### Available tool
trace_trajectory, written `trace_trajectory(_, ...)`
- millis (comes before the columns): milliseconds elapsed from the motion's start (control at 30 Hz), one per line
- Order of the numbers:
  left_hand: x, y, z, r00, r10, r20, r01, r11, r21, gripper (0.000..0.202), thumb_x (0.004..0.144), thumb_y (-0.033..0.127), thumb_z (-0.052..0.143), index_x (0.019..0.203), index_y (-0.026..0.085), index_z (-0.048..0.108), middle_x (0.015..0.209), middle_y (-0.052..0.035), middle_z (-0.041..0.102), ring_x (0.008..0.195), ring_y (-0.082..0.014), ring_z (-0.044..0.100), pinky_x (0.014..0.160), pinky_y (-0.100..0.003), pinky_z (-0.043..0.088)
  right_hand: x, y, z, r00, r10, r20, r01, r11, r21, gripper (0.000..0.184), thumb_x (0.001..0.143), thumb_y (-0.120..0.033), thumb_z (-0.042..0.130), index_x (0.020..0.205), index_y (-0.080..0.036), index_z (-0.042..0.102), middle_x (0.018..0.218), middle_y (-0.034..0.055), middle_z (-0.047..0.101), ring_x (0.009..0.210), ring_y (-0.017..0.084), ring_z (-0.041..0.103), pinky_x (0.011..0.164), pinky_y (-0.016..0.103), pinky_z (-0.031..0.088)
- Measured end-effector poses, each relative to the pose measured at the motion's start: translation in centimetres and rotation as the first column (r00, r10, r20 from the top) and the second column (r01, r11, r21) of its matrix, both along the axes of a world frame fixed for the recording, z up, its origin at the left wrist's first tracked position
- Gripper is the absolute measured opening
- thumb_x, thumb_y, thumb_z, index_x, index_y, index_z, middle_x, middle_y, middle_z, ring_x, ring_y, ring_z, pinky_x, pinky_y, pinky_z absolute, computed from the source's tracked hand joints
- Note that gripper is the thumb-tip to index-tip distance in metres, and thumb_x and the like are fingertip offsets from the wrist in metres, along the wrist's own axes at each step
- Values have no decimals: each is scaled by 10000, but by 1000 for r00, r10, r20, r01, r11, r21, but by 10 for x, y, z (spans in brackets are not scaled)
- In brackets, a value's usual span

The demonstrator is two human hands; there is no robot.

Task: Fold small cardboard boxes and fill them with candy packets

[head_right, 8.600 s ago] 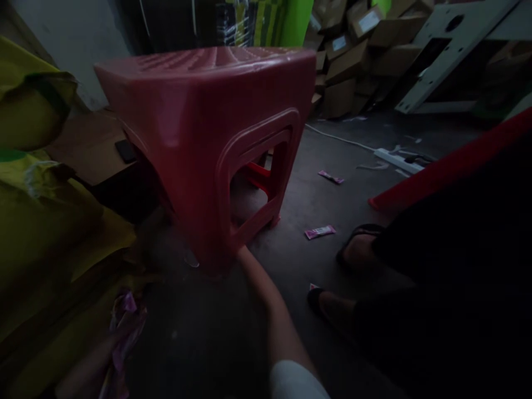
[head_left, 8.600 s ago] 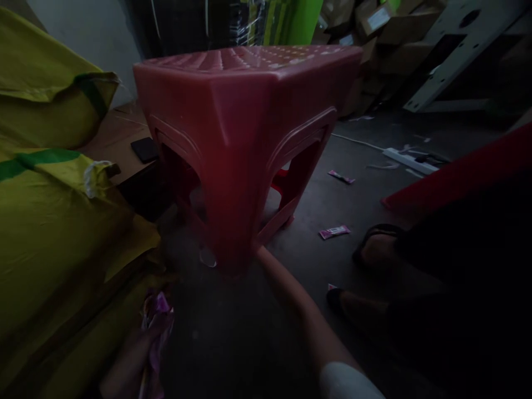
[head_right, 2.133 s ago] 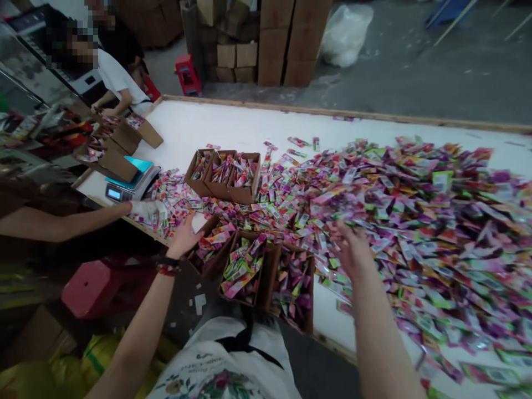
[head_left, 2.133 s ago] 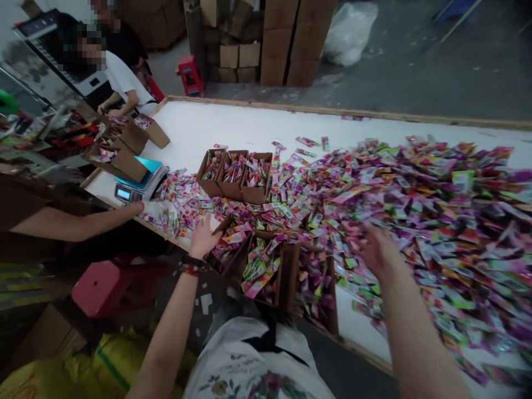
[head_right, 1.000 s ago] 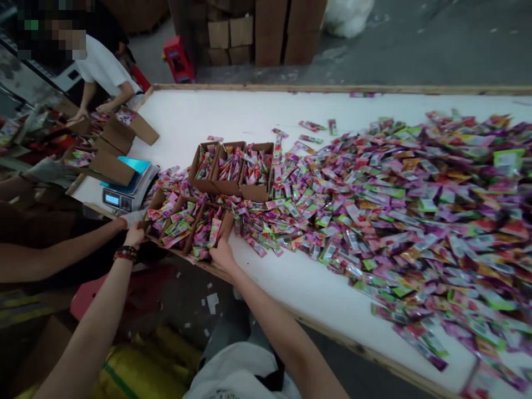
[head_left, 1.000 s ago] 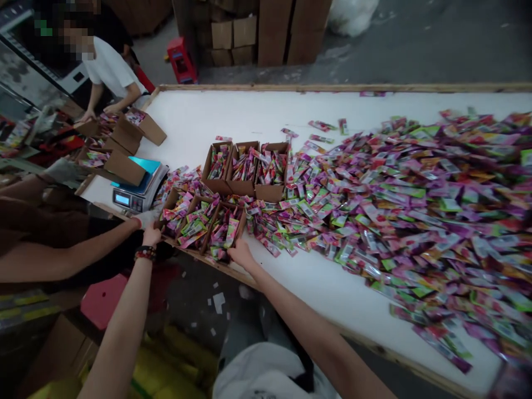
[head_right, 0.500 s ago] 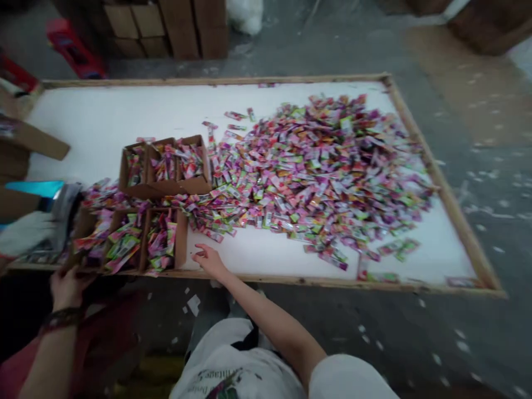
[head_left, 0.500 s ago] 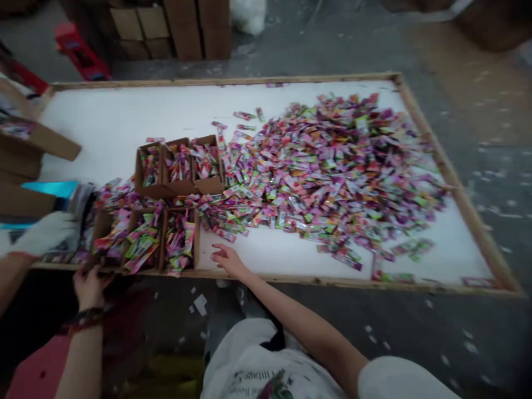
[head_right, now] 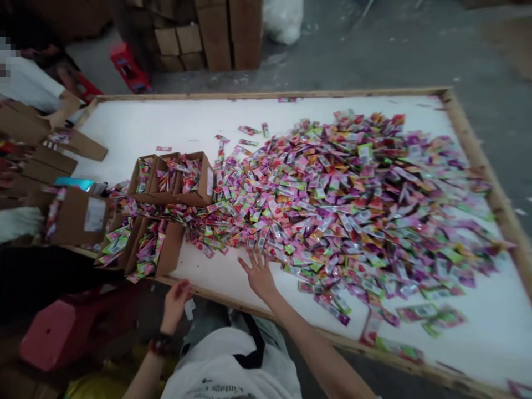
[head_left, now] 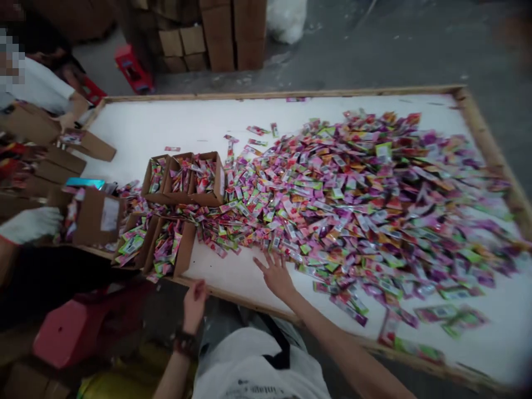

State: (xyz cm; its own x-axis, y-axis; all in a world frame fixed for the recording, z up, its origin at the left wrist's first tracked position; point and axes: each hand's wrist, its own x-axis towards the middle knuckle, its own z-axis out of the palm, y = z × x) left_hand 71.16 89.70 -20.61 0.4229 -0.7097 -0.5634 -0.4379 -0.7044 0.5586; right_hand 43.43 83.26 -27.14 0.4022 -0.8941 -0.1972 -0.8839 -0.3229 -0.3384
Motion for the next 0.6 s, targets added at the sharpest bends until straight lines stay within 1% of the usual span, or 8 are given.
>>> trace_trajectory(67, -23, -56, -12, 997, -10, 75, 12, 1000, -20, 493, 822, 192, 536, 1307, 180, 449, 1387, -138, 513, 1201, -194, 580, 973, -274, 503, 7, -21, -6, 986, 166, -33, -167, 985, -45, 651, 828, -128, 553, 1428, -351, 437, 1578, 103, 261, 1451, 356, 209, 1126, 663, 115)
trace_trajectory(133, -30, -113, -27, 984, 3, 180, -2, 1000, -5, 659, 827, 254, 605, 1425, 180, 339, 1475, -180, 386, 1348, -251, 431, 1061, -314, 422, 14, -37, -8, 972, 233, -35, -235, 970, -60, 616, 853, -143, 529, 1428, -346, 438, 1560, 105, 306, 1435, 342, 261, 1126, 656, 125)
trace_trajectory(200, -32, -162, -39, 959, 35, 281, -47, 998, 37, 793, 860, 380, 583, 1492, 114, 186, 1481, -285, 287, 1387, -364, 337, 1088, -453, 367, 17, -46, -5, 971, 238, -16, -238, 968, -80, 609, 866, -163, 524, 1436, -352, 425, 1550, 100, 333, 1432, 334, 272, 1135, 633, 138)
trace_trajectory(267, -39, -197, -49, 935, 41, 353, -70, 995, 70, 808, 888, 428, 515, 1498, 77, 119, 1450, -338, 252, 1366, -458, 304, 1051, -582, 331, 16, -44, -1, 986, 169, 1, -168, 980, -107, 649, 867, -211, 547, 1470, -361, 360, 1569, 101, 289, 1448, 339, 230, 1141, 612, 155)
trace_trajectory(367, -70, -216, -61, 930, -63, 361, 41, 997, 68, 662, 894, 337, 482, 1464, 100, 245, 1424, -297, 292, 1339, -463, 312, 1033, -583, 321, 5, -24, 3, 997, -71, -27, 68, 991, -114, 716, 870, -320, 564, 1517, -325, 257, 1592, 134, 212, 1458, 368, 181, 1137, 595, 189)
trace_trajectory(467, -118, -213, -68, 933, -205, 295, 201, 979, 43, 610, 880, 251, 484, 1431, 46, 322, 1427, -307, 296, 1332, -424, 332, 1059, -500, 319, -11, 3, -2, 929, -337, -156, 324, 941, -102, 729, 853, -350, 582, 1514, -252, 293, 1566, 200, 244, 1434, 433, 205, 1107, 626, 213)
trace_trajectory(533, -148, -213, -68, 929, -272, 251, 273, 962, 33, 622, 874, 206, 471, 1439, 3, 309, 1440, -333, 282, 1340, -414, 340, 1081, -476, 306, -19, 10, -8, 879, -418, -228, 403, 908, -111, 777, 810, -365, 640, 1506, -253, 315, 1564, 211, 242, 1424, 476, 186, 1084, 676, 192)
trace_trajectory(600, -167, -218, -64, 917, -345, 202, 349, 937, 13, 631, 880, 194, 444, 1455, -12, 287, 1445, -342, 297, 1346, -401, 362, 1094, -458, 313, -21, 2, -13, 893, -385, -234, 370, 923, -107, 778, 793, -402, 663, 1492, -291, 343, 1571, 187, 241, 1426, 482, 169, 1073, 712, 156)
